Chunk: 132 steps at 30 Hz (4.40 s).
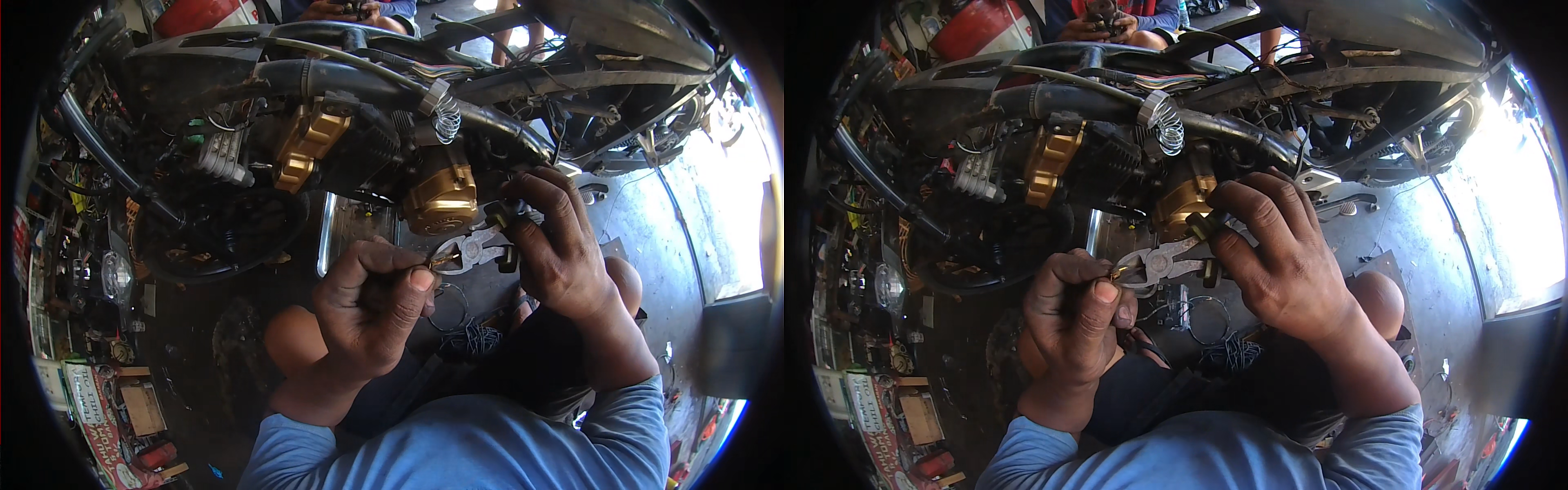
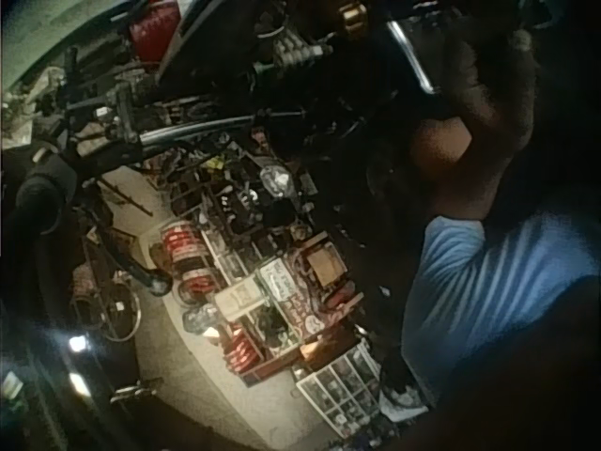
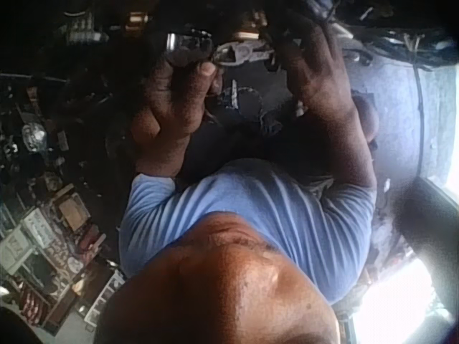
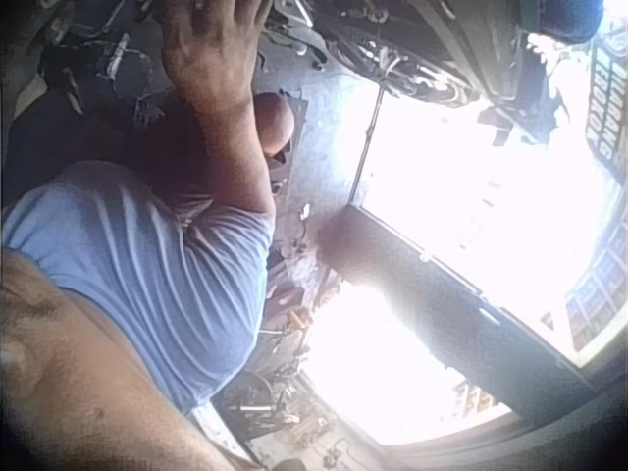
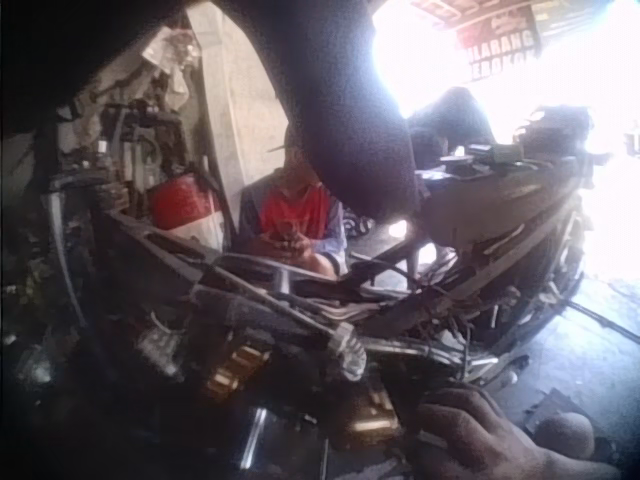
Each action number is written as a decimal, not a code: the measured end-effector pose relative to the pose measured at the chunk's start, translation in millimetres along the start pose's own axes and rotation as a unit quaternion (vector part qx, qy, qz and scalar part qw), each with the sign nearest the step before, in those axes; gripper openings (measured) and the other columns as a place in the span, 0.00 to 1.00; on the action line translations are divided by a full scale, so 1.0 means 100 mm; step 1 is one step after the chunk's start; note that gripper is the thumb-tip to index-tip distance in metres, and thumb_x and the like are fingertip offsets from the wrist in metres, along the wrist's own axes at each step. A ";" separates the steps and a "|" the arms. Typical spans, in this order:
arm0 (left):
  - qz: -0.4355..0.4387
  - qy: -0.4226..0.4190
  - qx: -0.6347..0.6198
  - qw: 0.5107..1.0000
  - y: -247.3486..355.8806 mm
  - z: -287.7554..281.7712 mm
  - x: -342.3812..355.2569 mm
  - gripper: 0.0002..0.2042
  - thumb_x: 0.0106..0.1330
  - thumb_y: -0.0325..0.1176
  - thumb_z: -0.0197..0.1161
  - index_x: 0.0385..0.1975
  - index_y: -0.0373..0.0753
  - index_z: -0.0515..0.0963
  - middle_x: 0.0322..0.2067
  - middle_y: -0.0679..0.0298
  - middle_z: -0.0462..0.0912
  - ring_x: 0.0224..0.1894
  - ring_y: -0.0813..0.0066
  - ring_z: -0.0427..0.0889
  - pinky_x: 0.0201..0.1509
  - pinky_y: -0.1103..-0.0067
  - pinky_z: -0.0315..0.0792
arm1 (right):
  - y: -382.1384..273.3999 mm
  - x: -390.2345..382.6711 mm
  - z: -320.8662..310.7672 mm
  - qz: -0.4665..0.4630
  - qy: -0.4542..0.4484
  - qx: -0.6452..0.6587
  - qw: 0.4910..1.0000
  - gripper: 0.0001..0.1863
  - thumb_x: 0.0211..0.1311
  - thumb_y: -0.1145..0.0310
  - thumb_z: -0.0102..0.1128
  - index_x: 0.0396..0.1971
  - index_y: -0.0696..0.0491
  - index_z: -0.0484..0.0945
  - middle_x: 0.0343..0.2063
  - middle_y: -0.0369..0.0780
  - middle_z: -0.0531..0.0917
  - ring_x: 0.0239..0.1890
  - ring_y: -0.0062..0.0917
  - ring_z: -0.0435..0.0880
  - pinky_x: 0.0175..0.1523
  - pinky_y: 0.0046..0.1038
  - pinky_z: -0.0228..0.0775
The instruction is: Repairing or modifying the electrical wiring of a motorcycle engine.
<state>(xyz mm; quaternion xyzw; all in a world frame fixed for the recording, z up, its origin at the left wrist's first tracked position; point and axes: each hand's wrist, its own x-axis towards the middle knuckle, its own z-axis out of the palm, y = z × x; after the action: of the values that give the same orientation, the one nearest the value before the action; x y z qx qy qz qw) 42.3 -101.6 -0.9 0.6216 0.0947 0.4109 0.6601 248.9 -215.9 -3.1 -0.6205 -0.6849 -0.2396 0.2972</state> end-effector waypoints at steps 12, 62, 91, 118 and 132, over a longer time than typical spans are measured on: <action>0.031 -0.008 0.034 0.999 -0.02 -0.02 0.00 0.06 0.70 0.24 0.63 0.41 0.31 0.74 0.31 0.66 0.72 0.26 0.83 0.73 0.30 0.82 0.75 | -0.04 -0.01 -0.01 0.017 -0.017 -0.002 1.000 0.13 0.45 0.71 0.64 0.34 0.56 0.81 0.52 0.45 0.77 0.55 0.43 0.77 0.56 0.43 0.74; -0.071 0.038 -0.021 0.997 -0.06 -0.12 0.14 0.06 0.70 0.27 0.66 0.40 0.33 0.78 0.31 0.64 0.84 0.32 0.83 0.82 0.39 0.84 0.77 | -0.17 0.00 -0.01 0.099 -0.079 0.153 0.980 0.19 0.38 0.83 0.60 0.37 0.60 0.79 0.53 0.49 0.76 0.52 0.47 0.78 0.57 0.42 0.74; 0.200 0.011 0.309 0.930 -0.13 -0.12 0.13 0.05 0.67 0.24 0.65 0.37 0.30 0.78 0.31 0.61 0.81 0.32 0.82 0.78 0.35 0.85 0.72 | -0.23 0.02 -0.04 0.082 -0.081 0.120 0.986 0.22 0.36 0.81 0.61 0.40 0.61 0.81 0.53 0.49 0.75 0.54 0.45 0.77 0.59 0.41 0.74; 0.130 -0.021 0.219 0.967 -0.05 -0.12 0.12 0.02 0.68 0.24 0.65 0.35 0.32 0.79 0.29 0.65 0.78 0.27 0.84 0.75 0.28 0.84 0.67 | -0.17 -0.02 -0.04 0.061 -0.056 0.083 0.993 0.23 0.38 0.80 0.61 0.42 0.59 0.82 0.51 0.45 0.77 0.55 0.42 0.78 0.58 0.40 0.74; 0.103 -0.034 0.156 0.982 -0.09 -0.15 0.15 0.03 0.70 0.25 0.64 0.35 0.31 0.80 0.28 0.68 0.76 0.26 0.89 0.70 0.27 0.86 0.62 | -0.17 -0.05 -0.01 0.072 -0.055 0.082 0.993 0.16 0.40 0.80 0.61 0.35 0.58 0.79 0.51 0.46 0.77 0.52 0.43 0.78 0.54 0.41 0.73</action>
<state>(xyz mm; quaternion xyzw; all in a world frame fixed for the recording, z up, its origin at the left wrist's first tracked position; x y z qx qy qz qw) 46.2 -80.0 -6.2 0.7370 0.0701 0.4355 0.5122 232.5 -221.9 -5.3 -0.6539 -0.6712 -0.1262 0.3257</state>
